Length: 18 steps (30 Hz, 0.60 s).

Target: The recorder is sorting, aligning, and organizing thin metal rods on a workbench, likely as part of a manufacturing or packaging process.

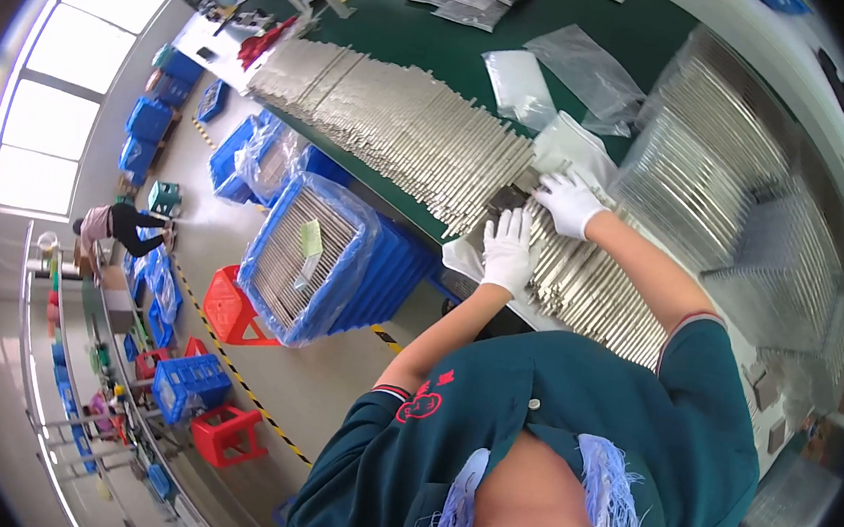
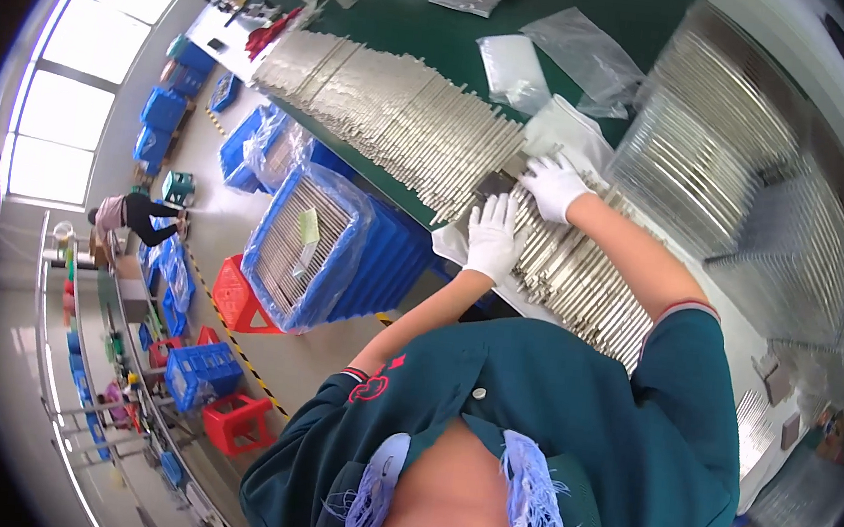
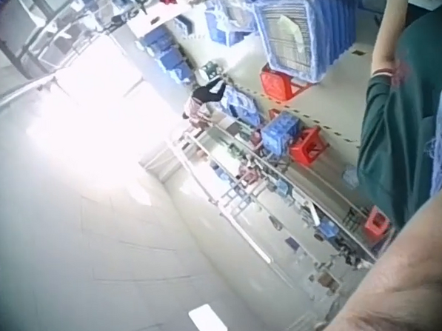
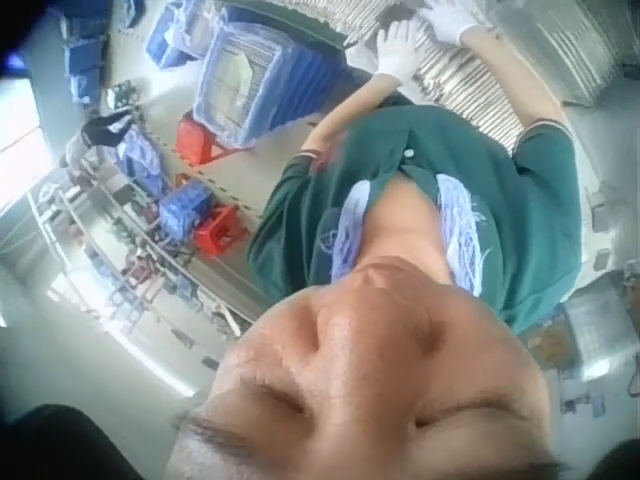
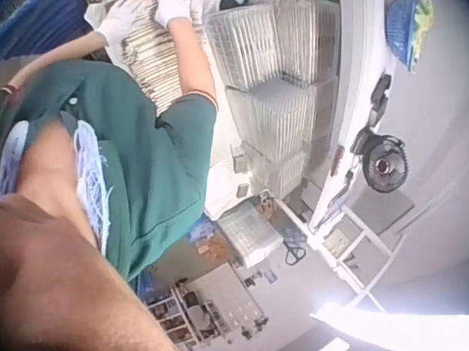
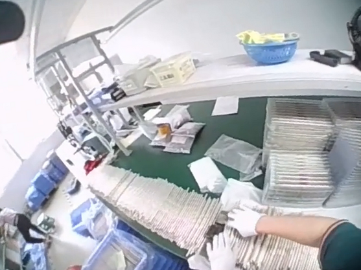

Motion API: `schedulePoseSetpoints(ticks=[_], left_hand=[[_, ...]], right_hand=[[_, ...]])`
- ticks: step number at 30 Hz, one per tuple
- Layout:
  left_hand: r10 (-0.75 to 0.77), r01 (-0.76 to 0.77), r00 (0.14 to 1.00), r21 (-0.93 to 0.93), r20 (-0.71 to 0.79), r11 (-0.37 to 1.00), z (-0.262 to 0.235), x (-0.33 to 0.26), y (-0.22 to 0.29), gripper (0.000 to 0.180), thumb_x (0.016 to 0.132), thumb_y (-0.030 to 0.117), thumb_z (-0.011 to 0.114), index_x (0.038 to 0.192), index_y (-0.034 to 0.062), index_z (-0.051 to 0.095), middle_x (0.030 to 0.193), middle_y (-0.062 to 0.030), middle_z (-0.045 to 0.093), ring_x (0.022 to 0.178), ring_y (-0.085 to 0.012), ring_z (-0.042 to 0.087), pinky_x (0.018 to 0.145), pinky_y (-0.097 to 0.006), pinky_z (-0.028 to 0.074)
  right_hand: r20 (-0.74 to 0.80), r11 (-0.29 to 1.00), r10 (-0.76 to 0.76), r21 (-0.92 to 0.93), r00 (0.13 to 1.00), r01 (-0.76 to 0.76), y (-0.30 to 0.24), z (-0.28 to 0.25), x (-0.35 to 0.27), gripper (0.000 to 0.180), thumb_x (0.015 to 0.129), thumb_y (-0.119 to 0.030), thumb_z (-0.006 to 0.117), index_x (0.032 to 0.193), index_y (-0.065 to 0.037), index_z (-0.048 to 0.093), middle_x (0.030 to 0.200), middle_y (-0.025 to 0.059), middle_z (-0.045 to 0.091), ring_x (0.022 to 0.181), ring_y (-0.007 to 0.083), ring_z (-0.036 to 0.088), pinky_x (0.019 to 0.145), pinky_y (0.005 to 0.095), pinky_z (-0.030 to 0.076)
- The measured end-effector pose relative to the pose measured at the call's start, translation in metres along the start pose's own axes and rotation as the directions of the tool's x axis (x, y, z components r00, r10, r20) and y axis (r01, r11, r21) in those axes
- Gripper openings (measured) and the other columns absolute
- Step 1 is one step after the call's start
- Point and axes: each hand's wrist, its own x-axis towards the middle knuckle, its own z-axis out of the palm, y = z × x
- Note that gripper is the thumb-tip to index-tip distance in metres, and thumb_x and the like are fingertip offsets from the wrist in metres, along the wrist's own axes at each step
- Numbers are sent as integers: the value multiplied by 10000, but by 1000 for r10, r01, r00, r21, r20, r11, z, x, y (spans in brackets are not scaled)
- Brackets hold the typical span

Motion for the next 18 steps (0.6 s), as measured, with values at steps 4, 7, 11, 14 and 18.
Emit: schedulePoseSetpoints(ticks=[4,7,11,14,18], left_hand=[[-53,36,967,-73,-249,997,-12,-7,-11,547,856,315,588,1298,11,482,1333,-210,488,1252,-356,447,1049,-551,286],[-211,131,917,-245,-338,961,-13,-26,-22,586,836,274,641,1295,-40,456,1288,-271,494,1202,-393,474,1044,-468,336],[-765,517,610,-835,206,188,-9,-50,-25,637,907,348,550,1367,-60,385,1385,-242,428,1269,-398,405,1099,-345,279],[163,-192,840,3,518,981,-23,-52,-40,529,948,358,498,1379,64,412,1242,-119,547,1145,-279,495,944,-302,378],[301,444,619,-7,725,-896,-36,-23,-47,562,949,483,460,1313,57,502,1366,-64,519,1241,-251,457,1106,-324,283]], right_hand=[[0,951,205,238,979,-199,0,-7,-7,595,884,-431,541,1381,-117,444,1414,161,424,1339,304,362,1101,489,252],[-104,874,404,338,909,-349,22,8,14,613,904,-456,511,1398,-107,416,1435,171,399,1345,320,348,1098,456,274],[92,663,593,509,800,-549,71,40,50,600,959,-481,374,1403,-79,395,1298,236,527,1193,404,496,1028,417,372],[95,669,564,530,820,-521,85,63,62,594,971,-508,309,1311,-65,511,1216,244,576,1142,418,524,987,445,397],[135,652,648,411,750,-637,83,69,62,561,971,-479,295,1184,-65,609,1158,240,600,1112,417,538,964,466,408]])
